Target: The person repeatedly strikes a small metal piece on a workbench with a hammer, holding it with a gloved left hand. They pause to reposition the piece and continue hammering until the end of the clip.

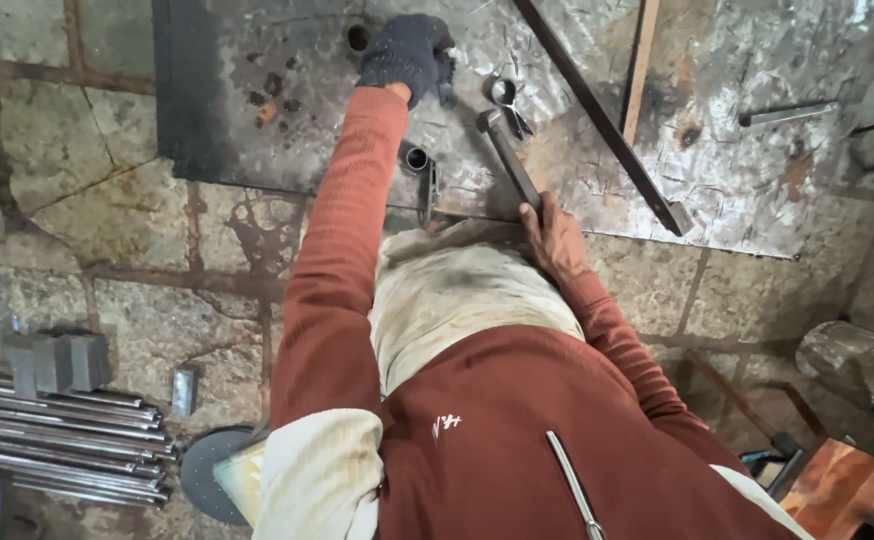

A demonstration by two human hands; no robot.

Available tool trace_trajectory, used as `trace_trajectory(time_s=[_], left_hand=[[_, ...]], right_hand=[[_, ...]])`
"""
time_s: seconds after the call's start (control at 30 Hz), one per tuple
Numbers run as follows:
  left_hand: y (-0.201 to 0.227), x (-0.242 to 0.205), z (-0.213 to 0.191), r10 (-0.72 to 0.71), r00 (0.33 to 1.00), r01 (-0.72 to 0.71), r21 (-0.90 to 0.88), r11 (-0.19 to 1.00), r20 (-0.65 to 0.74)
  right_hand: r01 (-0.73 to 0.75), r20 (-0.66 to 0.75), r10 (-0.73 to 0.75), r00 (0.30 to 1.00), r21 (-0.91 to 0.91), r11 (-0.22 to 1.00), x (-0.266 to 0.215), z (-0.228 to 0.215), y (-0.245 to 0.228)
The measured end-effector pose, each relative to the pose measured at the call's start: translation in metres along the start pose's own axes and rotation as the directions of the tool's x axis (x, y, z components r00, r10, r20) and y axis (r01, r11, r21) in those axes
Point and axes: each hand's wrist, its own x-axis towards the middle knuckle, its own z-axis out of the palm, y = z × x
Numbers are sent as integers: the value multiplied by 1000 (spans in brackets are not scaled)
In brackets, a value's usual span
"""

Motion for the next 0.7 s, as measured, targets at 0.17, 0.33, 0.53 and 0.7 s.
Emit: trace_trajectory(time_s=[0.17, 0.33, 0.53, 0.7], left_hand=[[-16, 13, 4, 2, 995, -2, -3, 1000, 95], [-29, 15, 26, -9, 1000, 8, 20, 1000, 17], [-43, 23, 25, -40, 997, 41, -9, 999, 73], [-39, 22, 9, -24, 973, 54, -123, 991, 230]], right_hand=[[24, -59, -22, 998, 43, 999, 16, 1, -19], [86, -58, -88, 994, -36, 996, 40, 12, -11], [42, 14, -41, 999, -54, 998, 43, -1, -20], [123, -38, -123, 992, -12, 992, 46, 12, -13]])
